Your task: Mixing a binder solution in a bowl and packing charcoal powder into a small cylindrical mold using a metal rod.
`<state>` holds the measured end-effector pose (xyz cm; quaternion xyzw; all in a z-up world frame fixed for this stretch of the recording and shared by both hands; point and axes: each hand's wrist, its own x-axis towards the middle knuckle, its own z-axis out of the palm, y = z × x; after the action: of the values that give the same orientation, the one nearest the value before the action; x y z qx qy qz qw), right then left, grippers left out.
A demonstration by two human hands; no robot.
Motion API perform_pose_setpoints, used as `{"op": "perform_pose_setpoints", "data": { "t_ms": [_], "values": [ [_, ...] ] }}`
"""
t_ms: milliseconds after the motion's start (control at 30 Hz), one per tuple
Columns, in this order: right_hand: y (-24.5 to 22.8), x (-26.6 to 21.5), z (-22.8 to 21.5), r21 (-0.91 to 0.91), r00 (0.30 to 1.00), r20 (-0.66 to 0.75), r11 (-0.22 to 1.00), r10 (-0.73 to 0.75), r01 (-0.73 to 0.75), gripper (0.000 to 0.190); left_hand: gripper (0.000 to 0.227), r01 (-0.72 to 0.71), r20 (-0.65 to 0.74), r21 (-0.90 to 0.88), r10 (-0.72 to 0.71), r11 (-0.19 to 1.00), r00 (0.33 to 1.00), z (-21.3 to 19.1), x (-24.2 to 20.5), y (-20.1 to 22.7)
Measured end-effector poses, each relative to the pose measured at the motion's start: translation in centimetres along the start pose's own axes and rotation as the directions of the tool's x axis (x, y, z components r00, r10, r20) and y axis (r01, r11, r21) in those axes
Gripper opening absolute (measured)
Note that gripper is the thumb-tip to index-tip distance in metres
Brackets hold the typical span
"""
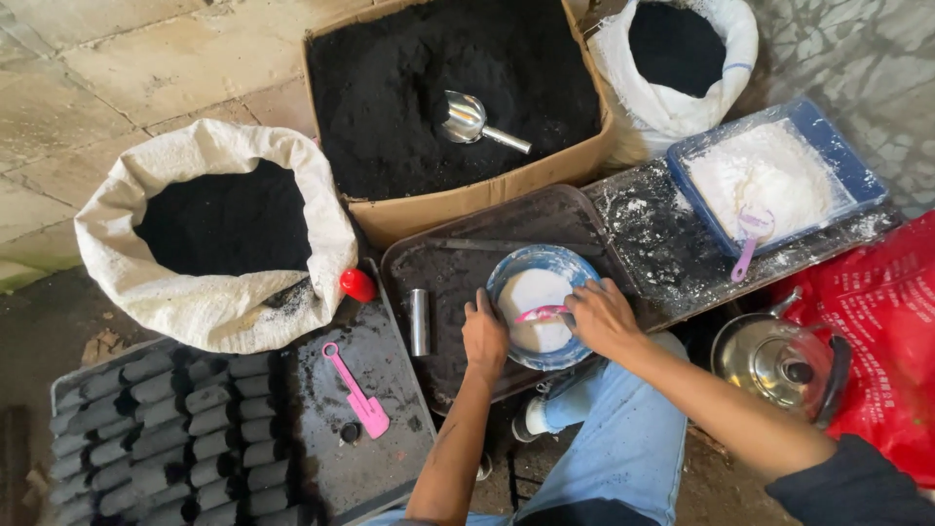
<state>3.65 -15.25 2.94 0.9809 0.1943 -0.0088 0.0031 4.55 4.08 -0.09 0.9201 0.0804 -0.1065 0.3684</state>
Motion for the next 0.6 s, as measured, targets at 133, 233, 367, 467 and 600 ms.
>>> {"op": "perform_pose_setpoints", "data": {
  "t_ms": [133,233,367,467,600],
  "values": [
    [1.5,-0.2,0.4,-0.028,0.999,0.053,1.000,-0.002,0.003,0.011,0.043,0.047,0.043,0.017,-0.048,0.999,0.998,0.8,0.6,-1.9],
    [1.3,0.2,-1.8,-0.012,0.949,0.214,0.972,0.232,-0.234,0.027,0.044,0.094,0.046,-0.051,-0.091,0.994,0.995,-0.2,-0.5,-1.1],
    [0.0,1.1,-1.5,0.016,0.911,0.341,0.968,0.232,-0.252,0.034,0.042,0.022,-0.143,-0.275,-0.063,0.961,0.988,2.6,-1.5,-2.2],
    [-0.2,2.6,-0.8,0.078,0.878,0.403,0.946,0.258,-0.314,0.027,0.036,-0.020,-0.202,-0.439,-0.076,0.898,0.977,2.2,-1.9,-1.5],
    [-0.1,5.1,-4.5,0.174,0.831,0.480,0.899,0.279,-0.402,0.021,0.036,0.098,-0.121,-0.541,-0.193,0.835,0.974,1.3,-2.0,-0.8]
  ]
}}
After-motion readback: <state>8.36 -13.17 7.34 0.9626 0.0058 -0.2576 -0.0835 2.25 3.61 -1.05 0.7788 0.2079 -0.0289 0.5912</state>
